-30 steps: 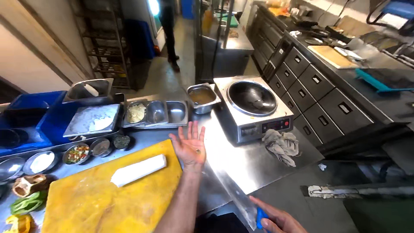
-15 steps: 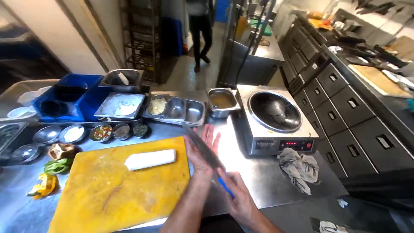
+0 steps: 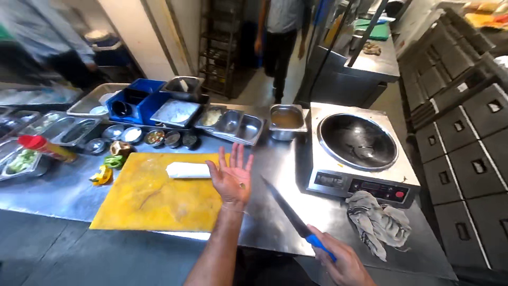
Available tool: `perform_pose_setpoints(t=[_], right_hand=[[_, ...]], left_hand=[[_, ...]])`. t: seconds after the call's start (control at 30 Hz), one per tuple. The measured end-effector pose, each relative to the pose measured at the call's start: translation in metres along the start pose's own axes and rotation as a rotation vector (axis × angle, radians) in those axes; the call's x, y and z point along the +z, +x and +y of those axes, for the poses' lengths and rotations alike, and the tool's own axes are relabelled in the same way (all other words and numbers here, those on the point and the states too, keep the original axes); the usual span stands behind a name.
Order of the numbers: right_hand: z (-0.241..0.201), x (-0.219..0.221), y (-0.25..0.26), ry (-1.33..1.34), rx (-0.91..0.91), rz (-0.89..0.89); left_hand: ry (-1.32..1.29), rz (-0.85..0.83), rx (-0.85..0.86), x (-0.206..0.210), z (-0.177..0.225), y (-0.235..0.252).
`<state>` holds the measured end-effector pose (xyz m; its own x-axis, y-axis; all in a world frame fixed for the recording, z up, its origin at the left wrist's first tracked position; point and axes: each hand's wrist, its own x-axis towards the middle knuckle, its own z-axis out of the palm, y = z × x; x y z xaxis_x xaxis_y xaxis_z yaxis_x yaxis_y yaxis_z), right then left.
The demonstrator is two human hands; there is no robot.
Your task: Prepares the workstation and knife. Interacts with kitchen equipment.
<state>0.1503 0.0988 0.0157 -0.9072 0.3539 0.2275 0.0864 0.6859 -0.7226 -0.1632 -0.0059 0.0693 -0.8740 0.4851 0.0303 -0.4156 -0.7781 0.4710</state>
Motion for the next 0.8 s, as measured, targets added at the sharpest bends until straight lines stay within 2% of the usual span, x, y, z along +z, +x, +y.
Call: perform_pose_setpoints(t=[0.13, 0.23, 0.33, 0.5, 0.67, 0.73, 0.8], right_hand=[[0.008, -0.001, 0.015, -0.059, -0.072, -0.022], [0.016, -0.005, 0.005, 0.018, -0.139, -0.13], [0.02, -0.007, -0.006, 0.258, -0.064, -0.257], [0.023, -0.021, -0.015, 0.792, 0.24, -0.575], [0.04, -0.012, -0.017, 1.115, 0.286, -0.681], [0.048, -0.012, -0.014, 1.046, 0.319, -0.607], [0.057, -0.017, -0.006, 0.735, 0.421, -0.432]], left_hand=[[0.275, -0.057, -0.02, -0.005, -0.013, -0.033], [0.399, 0.004, -0.013, -0.011, -0.018, -0.045], [0.496, 0.038, 0.012, -0.014, -0.023, -0.057], [0.508, -0.009, 0.037, -0.02, -0.026, -0.066], [0.626, -0.02, 0.123, -0.027, -0.023, -0.07], [0.684, 0.008, 0.143, -0.041, -0.016, -0.075], [0.722, 0.047, 0.132, -0.056, -0.002, -0.091]])
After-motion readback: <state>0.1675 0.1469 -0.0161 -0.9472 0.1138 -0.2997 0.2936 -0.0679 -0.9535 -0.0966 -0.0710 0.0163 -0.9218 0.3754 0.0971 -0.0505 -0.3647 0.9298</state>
